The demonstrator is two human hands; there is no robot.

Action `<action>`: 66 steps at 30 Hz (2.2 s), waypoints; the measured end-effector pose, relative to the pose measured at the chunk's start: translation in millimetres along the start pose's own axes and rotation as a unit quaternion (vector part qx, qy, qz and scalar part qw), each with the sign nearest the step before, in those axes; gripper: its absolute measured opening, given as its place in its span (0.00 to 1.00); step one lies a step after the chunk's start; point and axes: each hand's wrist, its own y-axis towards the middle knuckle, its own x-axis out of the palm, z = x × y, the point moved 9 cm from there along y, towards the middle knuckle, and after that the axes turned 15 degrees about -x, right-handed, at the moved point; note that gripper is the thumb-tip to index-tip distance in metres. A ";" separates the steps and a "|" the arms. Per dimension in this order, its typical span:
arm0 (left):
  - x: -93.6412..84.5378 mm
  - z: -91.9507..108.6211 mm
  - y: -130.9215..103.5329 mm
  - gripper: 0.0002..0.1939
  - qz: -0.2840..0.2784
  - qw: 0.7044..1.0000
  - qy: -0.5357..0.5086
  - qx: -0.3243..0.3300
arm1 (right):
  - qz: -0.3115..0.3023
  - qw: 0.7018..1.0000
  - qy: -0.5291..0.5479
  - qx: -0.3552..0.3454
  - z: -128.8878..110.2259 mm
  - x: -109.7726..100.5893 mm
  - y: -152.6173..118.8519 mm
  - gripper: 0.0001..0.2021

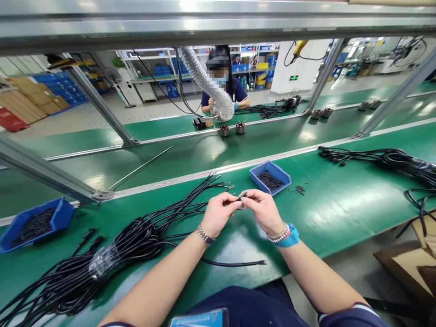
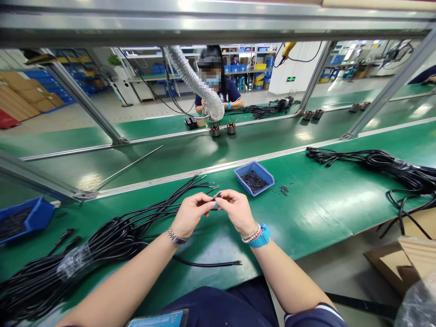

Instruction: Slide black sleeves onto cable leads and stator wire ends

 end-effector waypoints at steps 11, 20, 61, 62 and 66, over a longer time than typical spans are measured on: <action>8.1 -2.1 -4.8 0.12 -0.081 0.996 -0.010 -0.034 | 0.043 0.998 0.042 -0.026 -18.1 -16.3 14.0 0.05; 10.0 0.3 -5.9 0.13 -0.085 0.996 0.011 -0.028 | 0.035 0.998 0.038 -0.021 -17.5 -14.2 12.7 0.05; 11.0 -19.3 -10.1 0.13 -0.122 0.989 -0.008 -0.081 | -0.175 0.976 -0.126 -0.024 -21.0 9.2 -2.9 0.08; 12.8 -23.8 -13.0 0.13 -0.125 0.988 -0.007 -0.091 | -0.216 0.965 -0.147 -0.025 -19.7 8.3 -1.8 0.07; 36.1 -55.1 -32.7 0.12 -0.173 0.972 0.088 -0.133 | -0.245 0.892 -0.381 0.001 -6.0 -43.6 34.8 0.14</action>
